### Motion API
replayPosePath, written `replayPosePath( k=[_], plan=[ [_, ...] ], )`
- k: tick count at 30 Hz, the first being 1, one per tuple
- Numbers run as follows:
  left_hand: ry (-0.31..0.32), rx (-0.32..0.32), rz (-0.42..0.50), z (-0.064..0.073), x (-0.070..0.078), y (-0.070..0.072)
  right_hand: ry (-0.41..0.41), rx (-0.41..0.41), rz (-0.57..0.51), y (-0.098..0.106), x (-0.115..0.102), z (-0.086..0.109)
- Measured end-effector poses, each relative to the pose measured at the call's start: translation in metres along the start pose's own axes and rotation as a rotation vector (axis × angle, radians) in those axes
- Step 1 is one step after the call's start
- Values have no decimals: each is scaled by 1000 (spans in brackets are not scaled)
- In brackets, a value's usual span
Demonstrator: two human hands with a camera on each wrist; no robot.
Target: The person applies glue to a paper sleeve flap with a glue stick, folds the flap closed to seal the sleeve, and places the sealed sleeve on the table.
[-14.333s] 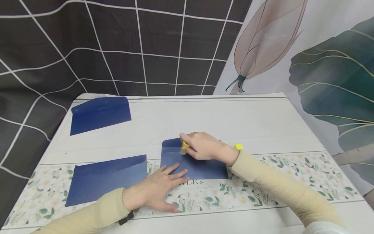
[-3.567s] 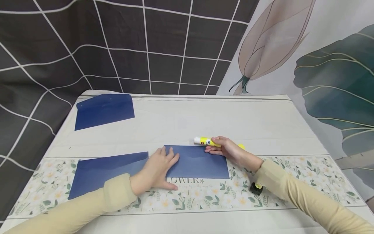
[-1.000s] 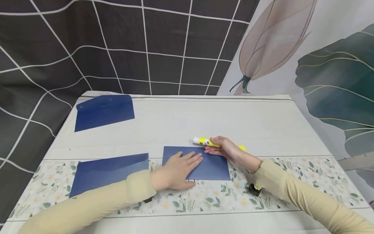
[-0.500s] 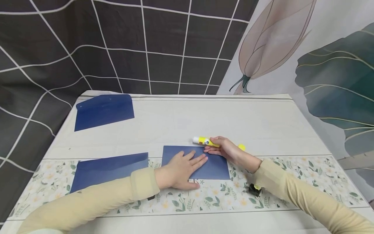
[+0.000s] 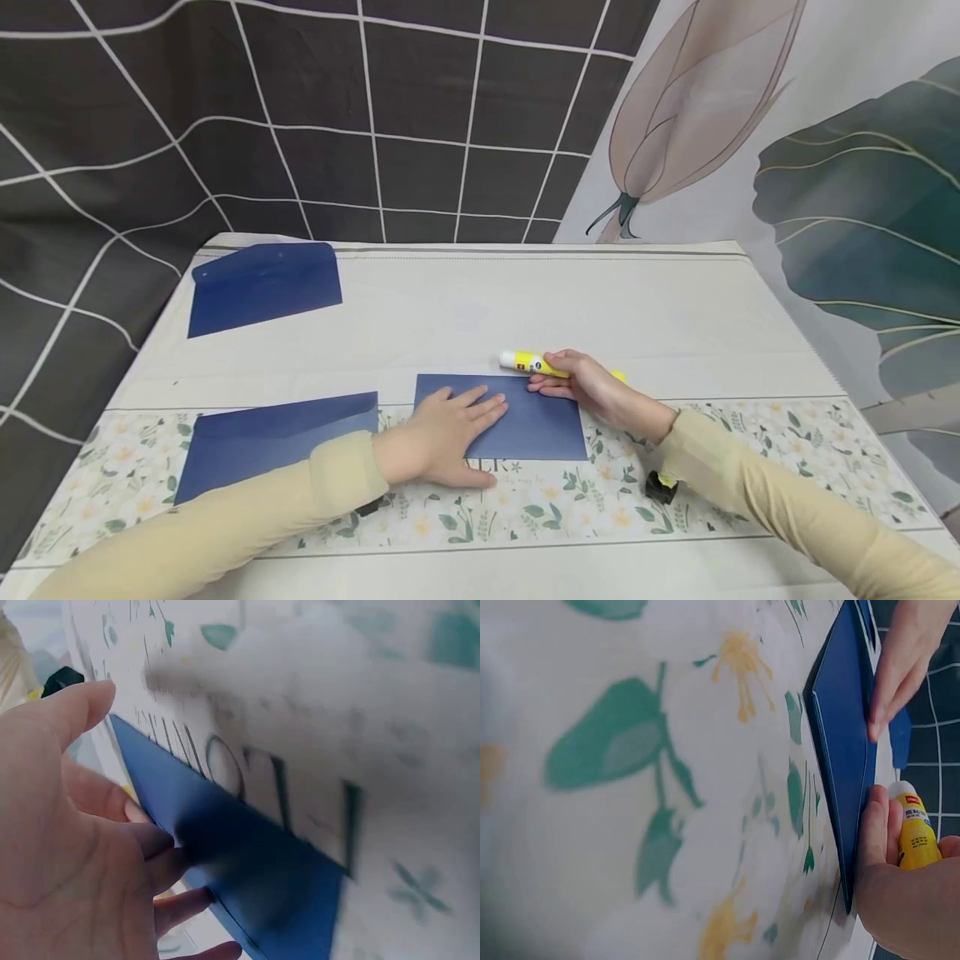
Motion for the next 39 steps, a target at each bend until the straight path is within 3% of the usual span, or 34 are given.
replayPosePath(
  k=[10, 13, 18, 20, 24, 32, 36, 39],
  plan=[
    [54, -26, 185, 23, -21, -5, 0, -9, 11, 3, 0, 5],
    [34, 5, 220, 23, -26, -2, -3, -12, 19, 4, -1, 5],
    [12, 174, 250, 12, -36, 11, 18, -15, 50, 7, -4, 5],
    [22, 212, 246, 7, -41, 15, 39, -13, 57, 7, -6, 5],
    [22, 221, 250, -5, -49, 19, 95, -3, 40, 6, -15, 9],
    [34, 163, 276, -25, -55, 22, 194, 12, -38, 12, -30, 28],
    [26, 153, 330, -26, -56, 26, 213, 19, -84, 19, -33, 37],
    [15, 138, 421, -26, -58, 30, 226, 31, -107, 25, -33, 44]
  ],
)
Point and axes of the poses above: each hand's wrist, its own z-axis away from the middle knuckle, its own y-axis out of the back of the hand, x = y × z, the point moved 3 cm from there along -z, towards the middle knuckle, and after that the axes turned 8 degrees about z, right-handed, at the moved point
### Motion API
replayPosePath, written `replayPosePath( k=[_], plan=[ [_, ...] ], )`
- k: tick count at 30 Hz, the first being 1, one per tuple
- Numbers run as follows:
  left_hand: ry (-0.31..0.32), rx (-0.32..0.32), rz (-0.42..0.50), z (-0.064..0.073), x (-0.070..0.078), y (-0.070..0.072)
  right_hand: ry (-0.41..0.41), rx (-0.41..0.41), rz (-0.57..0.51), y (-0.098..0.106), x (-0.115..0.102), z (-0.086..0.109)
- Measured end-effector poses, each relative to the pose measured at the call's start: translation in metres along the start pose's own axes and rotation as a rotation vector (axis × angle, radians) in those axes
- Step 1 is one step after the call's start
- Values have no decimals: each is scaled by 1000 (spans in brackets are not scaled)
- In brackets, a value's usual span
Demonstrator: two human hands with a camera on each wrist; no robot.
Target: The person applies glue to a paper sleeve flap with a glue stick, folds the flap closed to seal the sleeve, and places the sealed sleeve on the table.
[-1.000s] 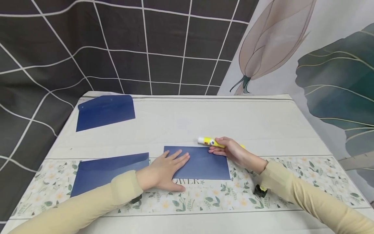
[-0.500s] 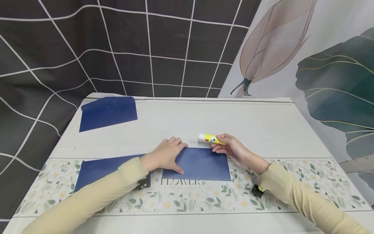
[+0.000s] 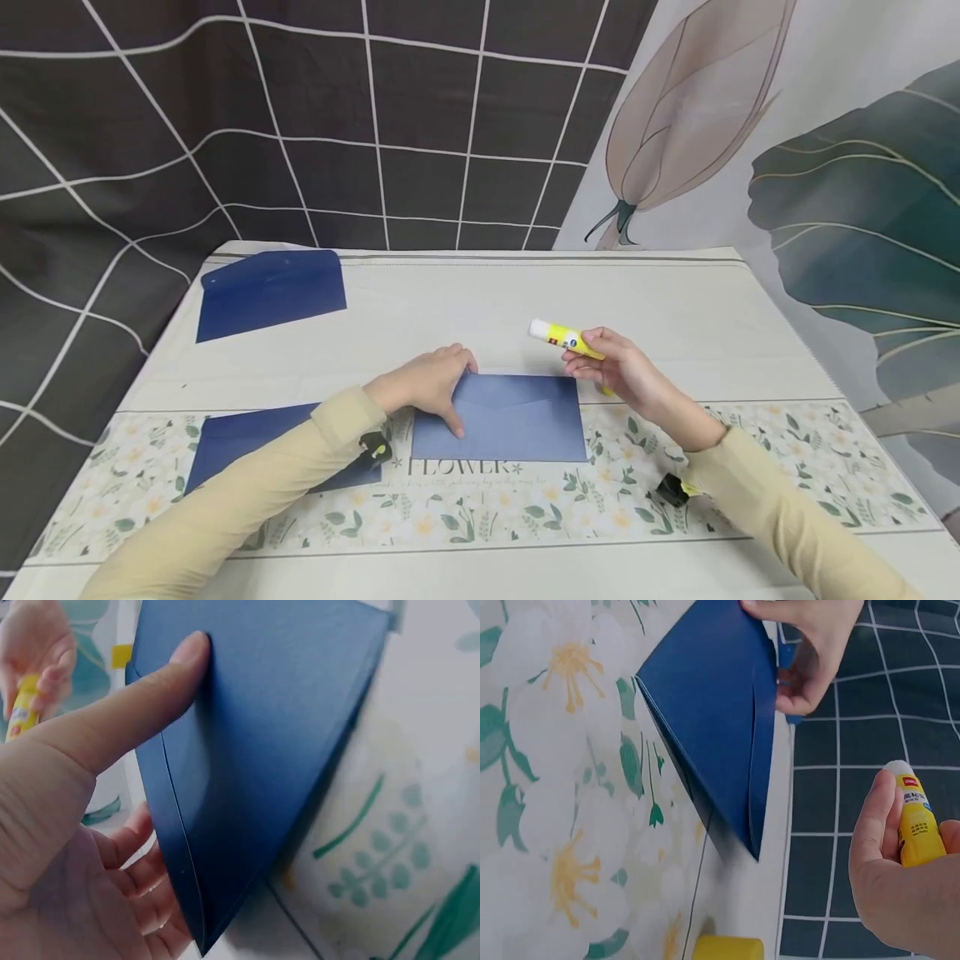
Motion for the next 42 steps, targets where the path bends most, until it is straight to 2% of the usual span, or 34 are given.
replayPosePath(
  k=[3, 8, 12, 20, 28, 36, 42],
  plan=[
    [-2, -13, 118, 2, -4, 8, 10, 1, -21, 2, -2, 3],
    [-63, -48, 299, 6, -8, 23, 37, 0, -75, 1, -5, 10],
    [-72, -50, 367, 16, -11, 35, 65, -26, -118, -1, -7, 18],
    [-16, 77, 390, 50, -26, 65, 99, -64, -133, 1, -8, 27],
    [85, 165, 355, 99, -64, 83, 98, -86, -95, 2, -6, 34],
    [177, 174, 430, 143, -102, 79, 130, -110, -91, 7, -3, 40],
    [216, 175, 423, 168, -127, 72, 176, -130, -112, 13, -1, 42]
  ],
)
Point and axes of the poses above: each hand's wrist, its own z-axis away from the middle knuckle, its own y-axis out of the back of the hand, x = y × z, the point moved 3 cm from there along -z, towards the middle knuckle, and after that the axes turned 8 degrees about z, right-handed, at the moved point
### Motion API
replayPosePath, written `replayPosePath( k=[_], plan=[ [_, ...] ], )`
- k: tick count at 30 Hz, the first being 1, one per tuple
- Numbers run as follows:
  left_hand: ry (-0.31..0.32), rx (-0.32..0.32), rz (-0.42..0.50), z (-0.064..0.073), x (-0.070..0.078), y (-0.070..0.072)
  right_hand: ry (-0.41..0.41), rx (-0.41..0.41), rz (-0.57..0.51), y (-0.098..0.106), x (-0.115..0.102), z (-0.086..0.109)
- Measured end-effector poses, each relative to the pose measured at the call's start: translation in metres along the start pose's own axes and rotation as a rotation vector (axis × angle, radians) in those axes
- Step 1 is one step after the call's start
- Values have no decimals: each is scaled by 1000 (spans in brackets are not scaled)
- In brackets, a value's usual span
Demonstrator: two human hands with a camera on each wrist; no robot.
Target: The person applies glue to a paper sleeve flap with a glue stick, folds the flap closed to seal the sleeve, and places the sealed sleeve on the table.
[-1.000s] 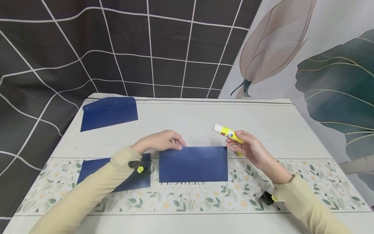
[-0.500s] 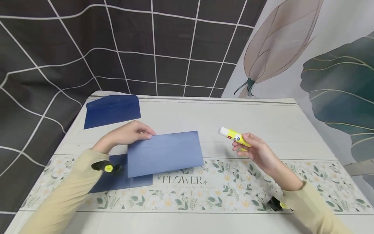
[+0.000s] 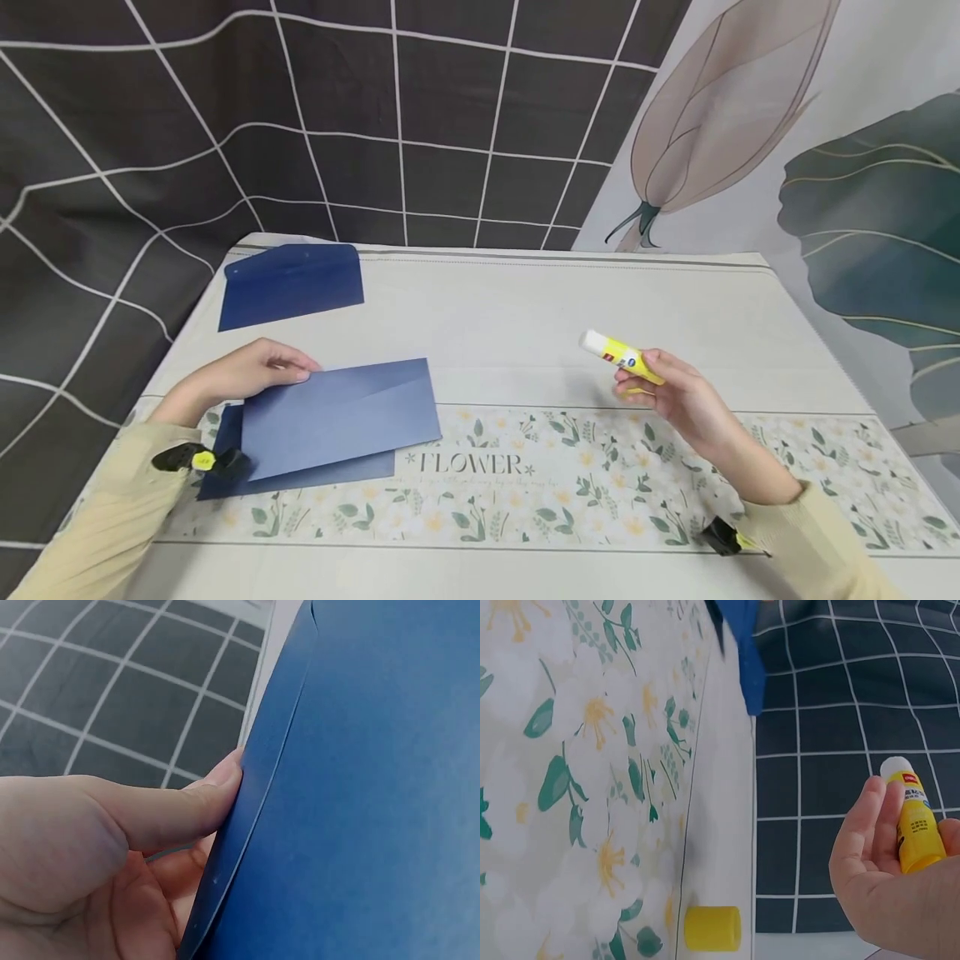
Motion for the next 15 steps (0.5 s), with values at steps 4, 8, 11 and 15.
replayPosePath(
  k=[4, 8, 11, 15],
  plan=[
    [28, -23, 7, 7, -15, 3, 15, -15, -24, 3, 0, 3],
    [15, -58, 19, 15, -29, 4, 13, -6, -7, 5, -1, 7],
    [2, -71, 29, 18, -37, 3, 16, 5, 8, 6, -1, 10],
    [0, -55, 30, 21, -42, 2, 5, 14, 19, 7, -1, 11]
  ],
)
Point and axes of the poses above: each hand's wrist, its own z-axis away from the middle knuckle, its own y-axis out of the back of the hand, x = y × z, the point moved 3 cm from there along -z, towards the middle knuckle, and after that the axes turned 8 degrees about z, right-handed, at the moved point
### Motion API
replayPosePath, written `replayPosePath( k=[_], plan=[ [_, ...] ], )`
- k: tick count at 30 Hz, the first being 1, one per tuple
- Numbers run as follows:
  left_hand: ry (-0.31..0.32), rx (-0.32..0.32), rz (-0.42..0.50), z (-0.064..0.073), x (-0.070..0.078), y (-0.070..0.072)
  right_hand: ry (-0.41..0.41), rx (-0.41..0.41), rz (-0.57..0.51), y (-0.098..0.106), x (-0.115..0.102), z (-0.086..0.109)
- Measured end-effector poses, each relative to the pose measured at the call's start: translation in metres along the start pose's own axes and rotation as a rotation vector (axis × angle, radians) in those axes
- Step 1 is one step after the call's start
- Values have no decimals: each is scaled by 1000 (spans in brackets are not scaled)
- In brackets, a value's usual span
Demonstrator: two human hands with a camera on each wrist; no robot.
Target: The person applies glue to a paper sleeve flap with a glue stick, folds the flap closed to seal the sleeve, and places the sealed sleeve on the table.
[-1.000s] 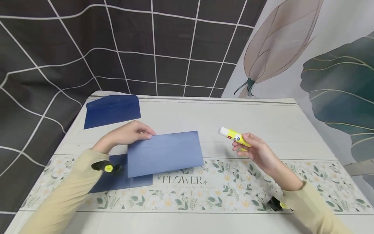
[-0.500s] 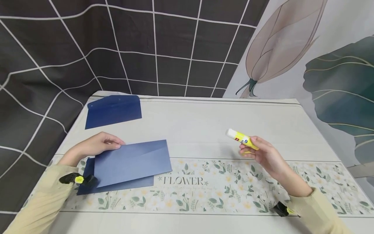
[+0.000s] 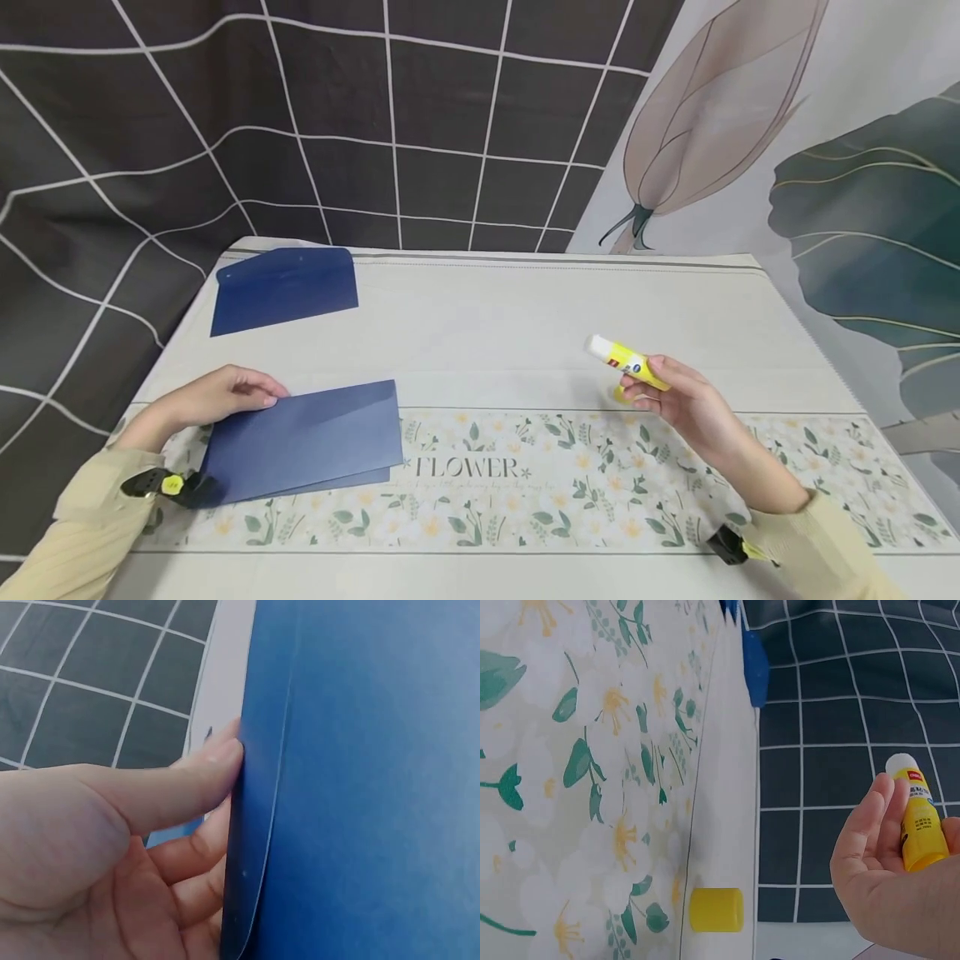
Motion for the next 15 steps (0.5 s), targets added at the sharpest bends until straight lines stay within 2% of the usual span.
replayPosePath(
  k=[7, 11, 15],
  plan=[
    [-19, 42, -2, 1, 1, 3, -7, 5, 16, 0, 0, 1],
    [13, 137, -34, -1, -1, 11, -1, 5, 35, 1, 0, 1],
    [37, 233, -39, -5, -6, 26, -1, 0, 44, 0, 1, 2]
  ],
)
Point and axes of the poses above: each hand's wrist, its own z-axis away from the middle knuckle, its own y-axis out of the back of the hand, x = y × z, the point moved 3 cm from there along -z, towards the middle knuckle, and after that the axes turned 8 degrees about z, right-handed, at the moved point
